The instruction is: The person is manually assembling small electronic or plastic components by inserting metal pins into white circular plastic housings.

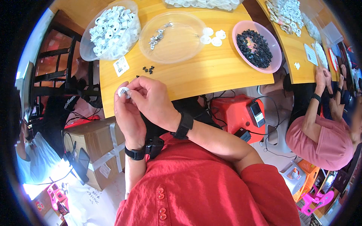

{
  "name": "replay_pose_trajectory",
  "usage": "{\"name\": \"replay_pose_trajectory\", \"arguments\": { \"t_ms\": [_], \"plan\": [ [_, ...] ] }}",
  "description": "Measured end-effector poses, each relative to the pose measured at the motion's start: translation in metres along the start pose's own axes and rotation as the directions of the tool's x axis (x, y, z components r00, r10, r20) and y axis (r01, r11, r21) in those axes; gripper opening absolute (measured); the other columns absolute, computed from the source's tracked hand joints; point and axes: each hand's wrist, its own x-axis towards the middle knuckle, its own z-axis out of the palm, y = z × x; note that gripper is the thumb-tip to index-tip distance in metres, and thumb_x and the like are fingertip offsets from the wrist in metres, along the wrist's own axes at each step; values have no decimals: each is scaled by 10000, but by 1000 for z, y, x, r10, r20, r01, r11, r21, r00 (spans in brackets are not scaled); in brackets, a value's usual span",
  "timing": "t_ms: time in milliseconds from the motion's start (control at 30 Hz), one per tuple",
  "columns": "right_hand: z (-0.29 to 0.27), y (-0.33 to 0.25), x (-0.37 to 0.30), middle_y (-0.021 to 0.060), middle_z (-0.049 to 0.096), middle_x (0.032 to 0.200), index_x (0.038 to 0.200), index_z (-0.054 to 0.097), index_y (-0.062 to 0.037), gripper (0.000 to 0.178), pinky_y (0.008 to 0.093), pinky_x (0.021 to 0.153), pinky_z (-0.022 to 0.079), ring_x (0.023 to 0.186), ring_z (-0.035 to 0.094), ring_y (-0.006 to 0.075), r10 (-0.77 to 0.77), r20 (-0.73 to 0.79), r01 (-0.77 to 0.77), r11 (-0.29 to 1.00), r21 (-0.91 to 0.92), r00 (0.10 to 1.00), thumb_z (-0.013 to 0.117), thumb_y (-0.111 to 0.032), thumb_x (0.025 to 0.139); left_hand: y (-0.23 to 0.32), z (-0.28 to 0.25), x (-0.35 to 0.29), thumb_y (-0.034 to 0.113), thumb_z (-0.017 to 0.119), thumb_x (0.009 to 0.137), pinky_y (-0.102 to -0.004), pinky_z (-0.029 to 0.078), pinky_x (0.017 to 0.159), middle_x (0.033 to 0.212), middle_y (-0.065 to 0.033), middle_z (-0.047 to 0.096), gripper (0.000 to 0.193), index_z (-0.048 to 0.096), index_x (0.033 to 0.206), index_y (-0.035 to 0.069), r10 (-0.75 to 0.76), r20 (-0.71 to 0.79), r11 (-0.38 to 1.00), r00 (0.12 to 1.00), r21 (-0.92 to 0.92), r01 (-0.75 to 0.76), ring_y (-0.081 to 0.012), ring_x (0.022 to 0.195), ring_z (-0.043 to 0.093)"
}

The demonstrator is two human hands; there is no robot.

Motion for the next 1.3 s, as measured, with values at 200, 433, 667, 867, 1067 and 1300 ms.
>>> {"name": "replay_pose_trajectory", "arguments": {
  "t_ms": [200,433,667,867,1067,1300],
  "plan": [
    [6,0,-6,78,652,863,937,605,20,83,244,630,515,734,630,102,-243,-17,233,948,-218,970,600,-21,865,3,-7,3,178,370,934,-309,442,851,1021,-85,573,273,509,1106,17,-29,78,996,997,-87,36,-174,945,566],
    [0,3,-5,74,653,820,912,594,25,75,233,580,507,684,627,95,-56,-71,60,997,54,996,603,-28,860,3,-9,1,195,359,925,-291,440,852,1113,-106,610,370,535,1175,-14,-123,72,987,990,-97,130,-158,993,566],
    [-11,-8,0,73,654,805,891,600,46,86,216,589,516,681,625,94,84,-55,-67,964,259,995,617,-27,849,5,-17,1,136,406,942,-291,447,866,1293,-131,527,399,485,1288,-47,-79,212,997,974,41,72,-159,1032,552],
    [-24,-9,7,53,645,740,867,612,32,117,230,589,508,663,612,83,-16,26,16,1000,-22,1000,656,-64,816,9,-26,1,60,519,928,-262,452,874,1296,-115,519,370,500,1287,-27,-80,272,996,959,51,69,-135,1044,557],
    [-35,-17,12,18,602,759,912,578,26,121,198,640,505,691,582,57,-5,165,48,964,-262,986,641,-45,837,4,-23,-1,23,532,919,-265,460,876,1253,-82,531,351,527,1268,-7,-10,269,978,963,203,-47,-132,1061,544],
    [-32,-7,3,16,601,787,926,570,11,122,198,615,489,705,586,65,133,194,-100,980,-170,972,635,-57,848,1,-35,-7,15,524,917,-264,462,876,1276,-82,502,345,527,1260,-26,-40,284,973,958,231,-28,-141,1081,528]
  ]
}}
